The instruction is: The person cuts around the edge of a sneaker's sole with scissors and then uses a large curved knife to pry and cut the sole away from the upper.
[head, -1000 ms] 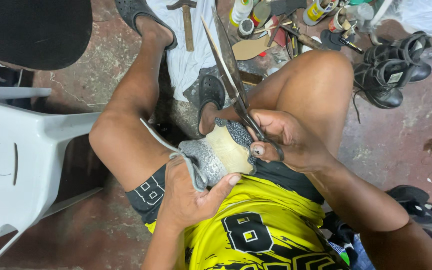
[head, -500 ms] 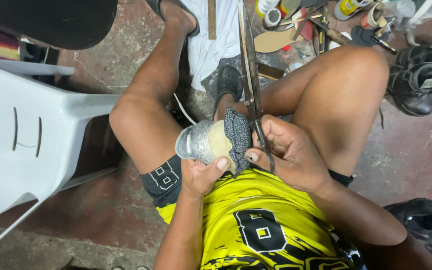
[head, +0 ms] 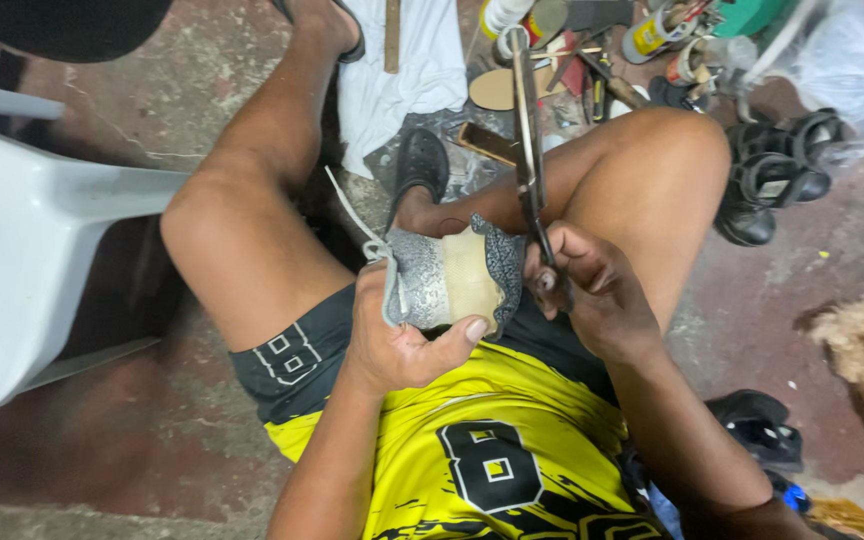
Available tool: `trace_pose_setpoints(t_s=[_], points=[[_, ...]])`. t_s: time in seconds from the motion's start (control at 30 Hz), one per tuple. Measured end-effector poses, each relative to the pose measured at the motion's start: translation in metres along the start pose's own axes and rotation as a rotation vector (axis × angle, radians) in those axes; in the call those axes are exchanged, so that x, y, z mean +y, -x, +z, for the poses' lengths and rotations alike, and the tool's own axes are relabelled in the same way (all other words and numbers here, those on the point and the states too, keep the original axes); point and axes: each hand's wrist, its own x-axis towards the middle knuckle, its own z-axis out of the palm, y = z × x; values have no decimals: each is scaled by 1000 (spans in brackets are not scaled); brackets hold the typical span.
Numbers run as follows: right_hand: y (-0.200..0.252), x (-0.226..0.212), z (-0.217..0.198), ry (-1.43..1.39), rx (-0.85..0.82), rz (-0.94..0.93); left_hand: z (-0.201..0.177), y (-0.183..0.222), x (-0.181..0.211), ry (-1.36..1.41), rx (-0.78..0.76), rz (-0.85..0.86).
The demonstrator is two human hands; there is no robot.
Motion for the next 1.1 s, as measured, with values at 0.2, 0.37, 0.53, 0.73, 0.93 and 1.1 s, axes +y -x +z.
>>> trace_pose_setpoints(t_s=[0.2, 0.37, 0.53, 0.73, 0.93, 1.1], points=[[8, -4, -8, -88, -6, -133, 4, -20, 7, -241, -41, 163], [10, 0, -4, -37, 37, -17, 2, -26, 12, -285, -100, 166], [2, 2, -2, -61, 33, -47, 0, -25, 16, -294, -119, 72], [-4, 6, 15, -95, -6, -98, 11, -11, 3, -205, 59, -63], [-1, 2, 35, -123, -14, -18, 19, 7, -11, 277, 193, -344], [2, 7, 30, -86, -64, -32, 16, 17, -32, 508, 263, -325]])
